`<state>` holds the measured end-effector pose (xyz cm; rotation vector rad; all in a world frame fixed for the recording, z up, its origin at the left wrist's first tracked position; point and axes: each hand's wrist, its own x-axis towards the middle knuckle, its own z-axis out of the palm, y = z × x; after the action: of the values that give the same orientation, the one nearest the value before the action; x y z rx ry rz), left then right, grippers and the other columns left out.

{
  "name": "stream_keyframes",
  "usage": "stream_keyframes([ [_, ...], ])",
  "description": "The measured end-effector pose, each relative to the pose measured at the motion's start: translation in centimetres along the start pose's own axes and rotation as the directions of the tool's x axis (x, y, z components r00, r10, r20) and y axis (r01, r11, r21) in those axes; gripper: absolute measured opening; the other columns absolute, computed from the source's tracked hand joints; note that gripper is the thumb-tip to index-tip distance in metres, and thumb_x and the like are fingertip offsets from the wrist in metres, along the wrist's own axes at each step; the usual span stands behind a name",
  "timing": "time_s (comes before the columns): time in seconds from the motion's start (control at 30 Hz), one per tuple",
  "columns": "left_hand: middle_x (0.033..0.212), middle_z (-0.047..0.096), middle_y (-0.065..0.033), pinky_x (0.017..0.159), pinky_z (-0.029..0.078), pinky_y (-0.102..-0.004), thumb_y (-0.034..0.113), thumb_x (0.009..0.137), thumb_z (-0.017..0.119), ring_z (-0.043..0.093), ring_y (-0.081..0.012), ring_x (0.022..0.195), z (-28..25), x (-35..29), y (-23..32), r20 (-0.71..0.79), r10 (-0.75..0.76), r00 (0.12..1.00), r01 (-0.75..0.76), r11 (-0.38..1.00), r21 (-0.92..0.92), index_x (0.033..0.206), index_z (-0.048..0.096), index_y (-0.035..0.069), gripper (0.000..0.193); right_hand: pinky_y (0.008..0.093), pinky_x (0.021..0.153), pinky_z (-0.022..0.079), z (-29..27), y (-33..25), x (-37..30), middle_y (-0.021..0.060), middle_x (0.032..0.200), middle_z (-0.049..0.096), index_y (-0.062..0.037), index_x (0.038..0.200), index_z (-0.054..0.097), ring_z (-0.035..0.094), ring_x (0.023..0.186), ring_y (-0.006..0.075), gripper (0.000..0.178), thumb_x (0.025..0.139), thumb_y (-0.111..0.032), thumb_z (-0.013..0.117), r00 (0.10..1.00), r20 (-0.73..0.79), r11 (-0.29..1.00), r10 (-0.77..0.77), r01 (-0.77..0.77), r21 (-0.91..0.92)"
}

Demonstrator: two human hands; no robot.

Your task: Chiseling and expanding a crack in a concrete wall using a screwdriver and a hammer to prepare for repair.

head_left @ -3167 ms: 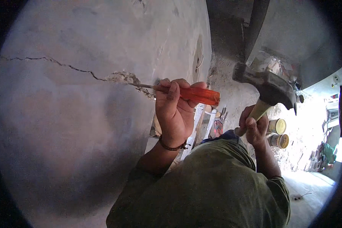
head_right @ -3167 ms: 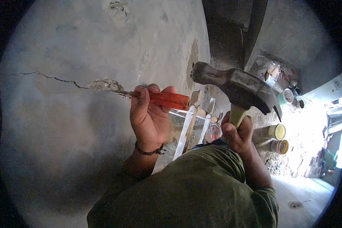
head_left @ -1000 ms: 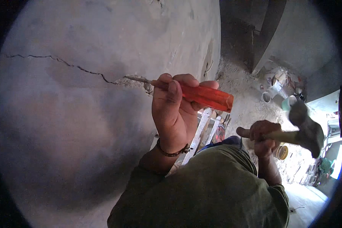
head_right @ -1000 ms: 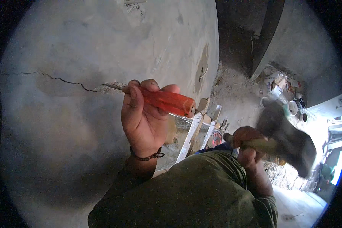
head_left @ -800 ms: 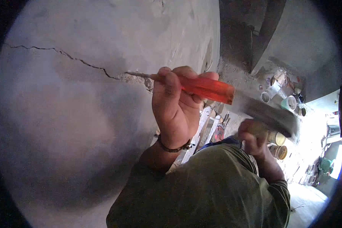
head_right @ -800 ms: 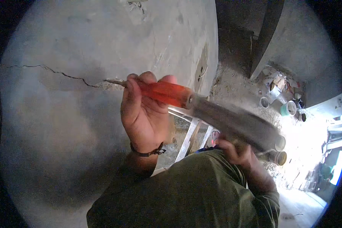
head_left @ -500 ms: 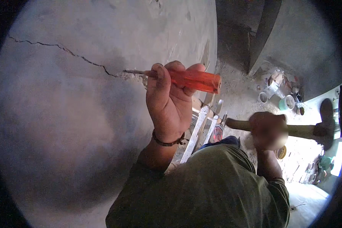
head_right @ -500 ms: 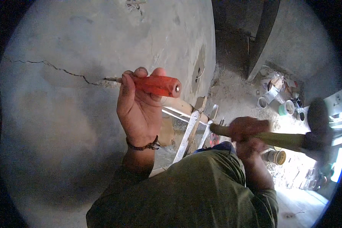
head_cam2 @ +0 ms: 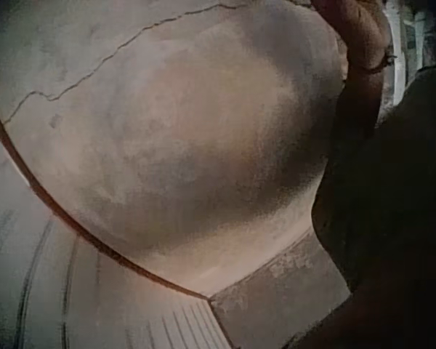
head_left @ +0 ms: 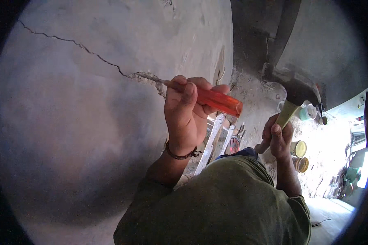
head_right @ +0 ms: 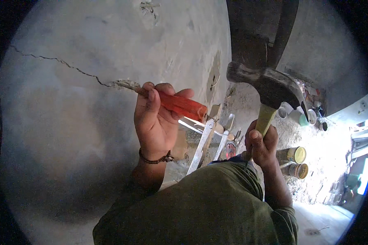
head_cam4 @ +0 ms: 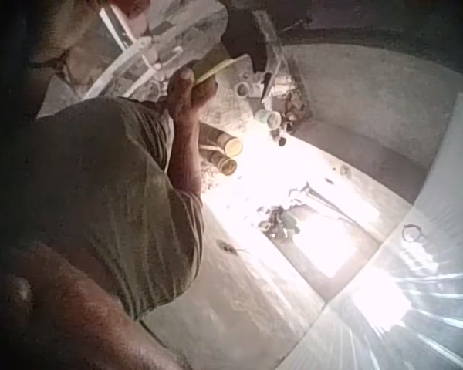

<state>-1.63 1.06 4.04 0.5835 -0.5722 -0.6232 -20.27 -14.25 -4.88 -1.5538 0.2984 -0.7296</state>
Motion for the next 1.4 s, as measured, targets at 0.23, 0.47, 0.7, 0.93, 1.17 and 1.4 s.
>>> stream_keyframes([
  [0.23,0.097,0.058,-0.0126,0.072,0.060,-0.0394,0.019,0.094,0.049,0.062,-0.0370,0.096,0.6,0.2,0.1,0.016,0.025,1.000,-0.025,1.000,-0.019,0.104,0.040,0.011,0.015,0.0231,0.041,0.037,0.1,-1.2,-0.4,0.0018,0.054,0.046,-0.0036,0.079,0.047,0.044,0.044,0.0092,0.053,0.085,-0.056,0.051,1.000,0.012,1.000,-0.010,0.010,-0.001],
  [0.47,0.097,0.058,-0.0123,0.072,0.060,-0.0389,0.022,0.094,0.048,0.062,-0.0362,0.095,1.5,0.7,0.3,-0.007,0.040,0.999,-0.041,0.998,-0.054,0.103,0.041,0.011,0.016,0.0233,0.040,0.035,-0.1,-1.4,-0.8,0.0010,0.052,0.046,-0.0034,0.076,0.048,0.044,0.042,0.0092,0.054,0.085,-0.056,0.052,0.999,-0.028,0.999,0.033,-0.033,-0.014],
  [0.7,0.098,0.058,-0.0118,0.075,0.059,-0.0404,0.024,0.095,0.046,0.061,-0.0365,0.097,2.1,1.1,1.1,0.036,0.081,0.996,-0.078,0.995,-0.067,0.102,0.041,0.009,0.017,0.0228,0.040,0.034,0.1,-2.5,-0.9,0.0019,0.055,0.049,-0.0034,0.073,0.049,0.045,0.043,0.0089,0.055,0.085,-0.057,0.053,0.987,-0.091,0.992,-0.130,0.130,-0.005],
  [0.93,0.102,0.060,-0.0101,0.085,0.054,-0.0462,0.023,0.097,0.041,0.058,-0.0333,0.105,2.5,1.4,1.1,0.109,0.120,0.987,-0.100,0.979,-0.175,0.099,0.052,0.006,0.020,0.0237,0.040,0.034,-1.1,-2.9,0.0,0.0031,0.056,0.047,-0.0004,0.086,0.048,0.043,0.044,0.0095,0.053,0.086,-0.053,0.054,0.958,-0.168,0.969,-0.233,0.244,0.047],
  [1.17,0.101,0.057,-0.0106,0.080,0.058,-0.0418,0.026,0.097,0.041,0.059,-0.0358,0.102,2.8,1.4,1.1,0.040,0.135,0.990,-0.126,0.978,-0.164,0.100,0.044,0.006,0.021,0.0239,0.041,0.035,-1.4,-3.1,0.3,0.0040,0.057,0.047,-0.0013,0.087,0.047,0.044,0.046,0.0097,0.048,0.088,-0.049,0.053,0.952,-0.149,0.959,-0.268,0.279,0.056],
  [1.4,0.103,0.059,-0.0113,0.087,0.054,-0.0459,0.021,0.097,0.041,0.057,-0.0331,0.106,2.6,1.7,1.4,0.104,0.147,0.984,-0.121,0.967,-0.225,0.100,0.053,0.004,0.021,0.0267,0.040,0.038,-0.9,-4.0,0.2,0.0051,0.058,0.047,-0.0030,0.091,0.044,0.046,0.046,0.0123,0.049,0.087,-0.051,0.054,0.888,-0.208,0.857,-0.410,0.453,0.247],
])
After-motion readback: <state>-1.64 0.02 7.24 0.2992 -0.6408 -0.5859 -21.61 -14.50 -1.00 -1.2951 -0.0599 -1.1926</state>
